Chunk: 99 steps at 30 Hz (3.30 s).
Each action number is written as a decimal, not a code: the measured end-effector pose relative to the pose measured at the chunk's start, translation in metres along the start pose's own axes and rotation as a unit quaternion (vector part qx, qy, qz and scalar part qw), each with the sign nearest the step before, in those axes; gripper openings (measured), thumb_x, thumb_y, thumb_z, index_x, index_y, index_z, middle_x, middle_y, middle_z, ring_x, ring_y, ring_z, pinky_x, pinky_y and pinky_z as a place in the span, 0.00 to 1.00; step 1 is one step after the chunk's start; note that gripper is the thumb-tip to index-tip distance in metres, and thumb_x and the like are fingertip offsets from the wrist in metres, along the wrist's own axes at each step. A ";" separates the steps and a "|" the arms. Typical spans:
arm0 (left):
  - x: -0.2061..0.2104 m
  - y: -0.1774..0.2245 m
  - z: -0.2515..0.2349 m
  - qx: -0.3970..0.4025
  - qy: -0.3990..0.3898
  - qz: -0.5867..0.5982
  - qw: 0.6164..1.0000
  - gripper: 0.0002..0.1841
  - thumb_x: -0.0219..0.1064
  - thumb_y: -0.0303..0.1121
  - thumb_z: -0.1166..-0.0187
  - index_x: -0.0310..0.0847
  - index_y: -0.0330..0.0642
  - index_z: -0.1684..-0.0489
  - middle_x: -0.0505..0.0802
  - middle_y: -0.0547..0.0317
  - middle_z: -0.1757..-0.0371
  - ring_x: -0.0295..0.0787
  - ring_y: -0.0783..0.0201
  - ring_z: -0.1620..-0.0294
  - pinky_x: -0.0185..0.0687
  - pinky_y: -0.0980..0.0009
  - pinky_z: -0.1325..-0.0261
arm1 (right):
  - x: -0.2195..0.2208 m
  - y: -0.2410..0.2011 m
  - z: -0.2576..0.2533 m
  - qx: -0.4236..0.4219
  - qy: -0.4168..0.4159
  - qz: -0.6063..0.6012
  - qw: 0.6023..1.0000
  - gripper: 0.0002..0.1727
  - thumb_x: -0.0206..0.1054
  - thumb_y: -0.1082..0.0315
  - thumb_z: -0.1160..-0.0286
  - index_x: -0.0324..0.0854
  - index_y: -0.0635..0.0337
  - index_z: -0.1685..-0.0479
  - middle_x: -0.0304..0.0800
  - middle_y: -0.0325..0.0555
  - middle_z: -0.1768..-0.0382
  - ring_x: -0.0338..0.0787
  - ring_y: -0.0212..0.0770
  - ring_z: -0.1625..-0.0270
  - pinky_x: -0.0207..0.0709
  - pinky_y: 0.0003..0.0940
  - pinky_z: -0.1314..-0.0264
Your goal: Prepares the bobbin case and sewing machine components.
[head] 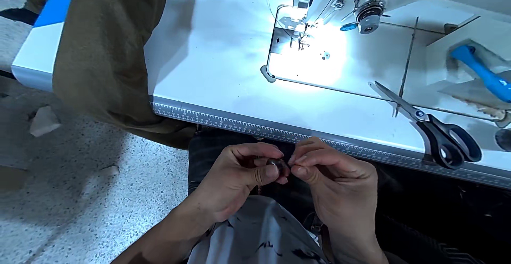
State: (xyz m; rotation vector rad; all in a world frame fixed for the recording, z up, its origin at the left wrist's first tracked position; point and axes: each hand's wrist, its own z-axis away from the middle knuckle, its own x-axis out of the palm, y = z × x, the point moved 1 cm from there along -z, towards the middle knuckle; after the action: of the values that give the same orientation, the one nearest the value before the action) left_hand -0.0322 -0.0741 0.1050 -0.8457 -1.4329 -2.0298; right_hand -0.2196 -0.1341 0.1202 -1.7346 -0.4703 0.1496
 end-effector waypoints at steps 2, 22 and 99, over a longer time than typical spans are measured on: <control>0.001 -0.002 0.000 -0.011 0.007 -0.006 1.000 0.13 0.77 0.22 0.29 0.94 0.43 0.48 0.94 0.48 0.48 0.94 0.59 0.52 0.92 0.63 0.44 | 0.001 -0.006 -0.004 -0.005 -0.006 0.022 1.000 0.05 0.80 0.74 0.34 0.92 0.61 0.61 0.93 0.49 0.62 0.93 0.43 0.57 0.92 0.35 0.54; -0.012 0.004 -0.003 0.006 -0.092 -0.028 0.995 0.10 0.73 0.28 0.21 0.89 0.37 0.46 0.93 0.46 0.56 0.92 0.63 0.64 0.92 0.67 0.56 | 0.001 -0.014 -0.020 0.074 -0.049 -0.005 0.996 0.07 0.73 0.67 0.22 0.85 0.60 0.54 0.87 0.47 0.61 0.88 0.37 0.60 0.87 0.30 0.57; -0.003 0.017 -0.001 0.185 0.061 -0.220 0.956 0.09 0.62 0.28 0.12 0.82 0.34 0.44 0.94 0.38 0.52 0.97 0.45 0.51 0.95 0.52 0.42 | -0.025 -0.028 0.031 0.107 -0.242 -0.201 0.943 0.03 0.70 0.70 0.21 0.85 0.61 0.60 0.92 0.48 0.65 0.93 0.42 0.61 0.89 0.39 0.54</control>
State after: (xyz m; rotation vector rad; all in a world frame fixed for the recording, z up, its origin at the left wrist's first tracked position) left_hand -0.0186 -0.0805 0.1128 -0.2516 -1.9763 -1.9681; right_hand -0.2597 -0.1114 0.1359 -1.3470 -1.1186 0.3235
